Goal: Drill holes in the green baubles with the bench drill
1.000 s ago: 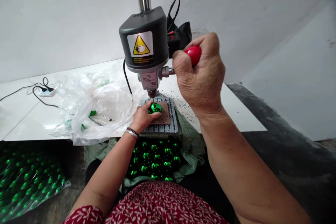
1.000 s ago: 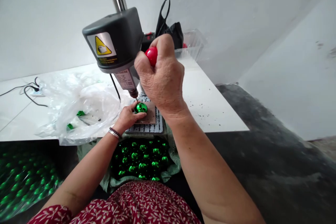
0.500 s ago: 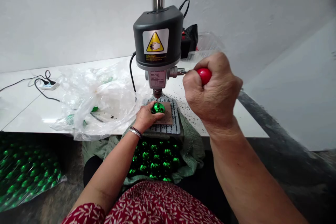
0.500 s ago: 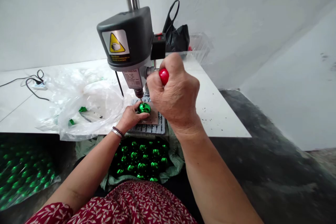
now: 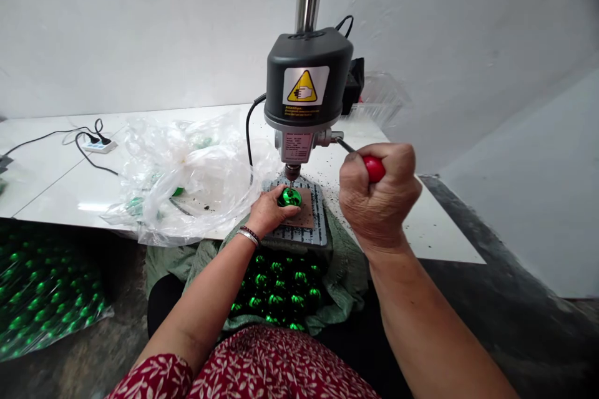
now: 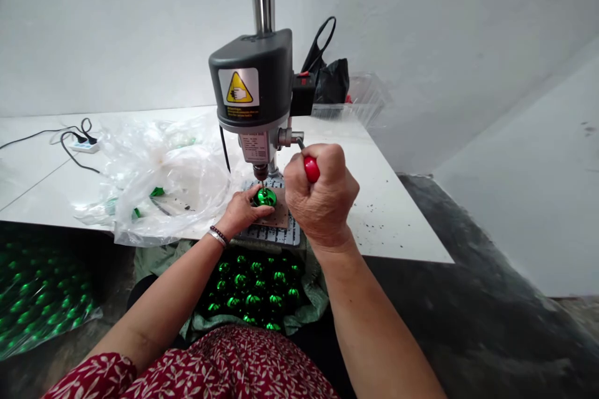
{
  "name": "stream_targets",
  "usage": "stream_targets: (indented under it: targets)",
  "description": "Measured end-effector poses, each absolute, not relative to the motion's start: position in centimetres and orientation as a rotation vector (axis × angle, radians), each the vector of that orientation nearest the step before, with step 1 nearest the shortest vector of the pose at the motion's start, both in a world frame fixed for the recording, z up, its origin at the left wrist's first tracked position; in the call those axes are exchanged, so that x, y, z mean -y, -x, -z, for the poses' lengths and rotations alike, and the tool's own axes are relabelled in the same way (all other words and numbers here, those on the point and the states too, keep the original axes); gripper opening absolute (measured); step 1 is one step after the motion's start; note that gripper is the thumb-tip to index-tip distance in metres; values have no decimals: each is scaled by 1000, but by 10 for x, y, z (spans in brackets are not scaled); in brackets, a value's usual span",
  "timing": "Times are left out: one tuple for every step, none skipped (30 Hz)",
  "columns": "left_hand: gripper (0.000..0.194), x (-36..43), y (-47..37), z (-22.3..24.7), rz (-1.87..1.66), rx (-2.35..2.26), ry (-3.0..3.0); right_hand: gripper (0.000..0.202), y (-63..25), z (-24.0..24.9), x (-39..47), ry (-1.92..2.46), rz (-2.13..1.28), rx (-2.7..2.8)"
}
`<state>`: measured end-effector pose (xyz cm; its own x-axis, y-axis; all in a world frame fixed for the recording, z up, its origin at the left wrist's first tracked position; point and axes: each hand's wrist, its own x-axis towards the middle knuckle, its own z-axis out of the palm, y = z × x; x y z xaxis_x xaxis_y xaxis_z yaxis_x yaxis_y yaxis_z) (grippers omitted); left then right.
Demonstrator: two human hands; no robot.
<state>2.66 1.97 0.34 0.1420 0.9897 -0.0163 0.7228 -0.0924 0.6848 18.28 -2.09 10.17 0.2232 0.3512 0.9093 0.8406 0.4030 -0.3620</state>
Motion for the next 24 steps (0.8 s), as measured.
stream_targets:
  targets:
    - [69,-20,-27,-3,-626,-1642,-1876,8,-182,-100,21,1162,486,1366]
    - [69,-20,-27,-3,-621,-1649,-1877,8,-182,-99,21,1149,495,1363]
    - [70,-19,-27,-4,-613,-1658,-1878,8,-182,-97,20,1140,505,1360]
    - [70,-19,-27,-4,-605,-1663,-1878,8,-181,-95,20,1134,512,1356]
    - [70,-19,-27,-5,-598,-1668,-1876,8,-181,-93,20,1131,514,1350]
    - [69,-18,-27,-5,-594,-1671,-1871,8,-181,-90,20,1126,512,1345]
    - [69,-18,-27,-6,-592,-1672,-1863,7,-181,-86,21,1119,509,1343]
    - [69,-17,-27,-7,-593,-1671,-1852,6,-181,-81,21,1110,500,1350]
    - [70,-17,-27,-7,-598,-1670,-1844,6,-182,-76,22,1101,487,1361]
    - [70,-17,-27,-8,-606,-1671,-1839,5,-182,-72,23,1093,474,1375]
    - [71,-17,-27,-8,-612,-1673,-1837,5,-182,-70,23,1088,460,1384]
    - [71,-17,-27,-7,-618,-1672,-1836,6,-181,-69,23,1088,436,1380]
    - [70,-18,-27,-7,-628,-1667,-1838,7,-181,-72,23,1092,404,1364]
    - [69,-18,-28,-6,-640,-1661,-1839,9,-181,-77,21,1098,374,1339]
    - [68,-18,-28,-5,-654,-1652,-1839,12,-181,-86,19,1102,339,1316]
    - [66,-18,-28,-5,-673,-1641,-1837,15,-181,-97,16,1107,294,1304]
    - [63,-16,-29,-4,-701,-1624,-1840,17,-182,-109,12,1118,244,1302]
    - [58,-14,-29,-4,-736,-1604,-1845,19,-183,-122,8,1133,199,1309]
    - [54,-11,-29,-4,-775,-1580,-1844,21,-184,-134,4,1153,159,1314]
    - [50,-7,-28,-4,-817,-1555,-1838,21,-184,-144,0,1178,119,1311]
    - [48,-2,-27,-5,-860,-1536,-1825,20,-185,-152,-2,1206,88,1301]
    - [47,4,-24,-7,-895,-1530,-1809,19,-185,-158,-4,1233,68,1286]
    - [49,11,-21,-8,-914,-1530,-1798,17,-185,-161,-5,1258,52,1271]
    - [51,20,-17,-11,-911,-1527,-1796,15,-185,-163,-6,1282,34,1258]
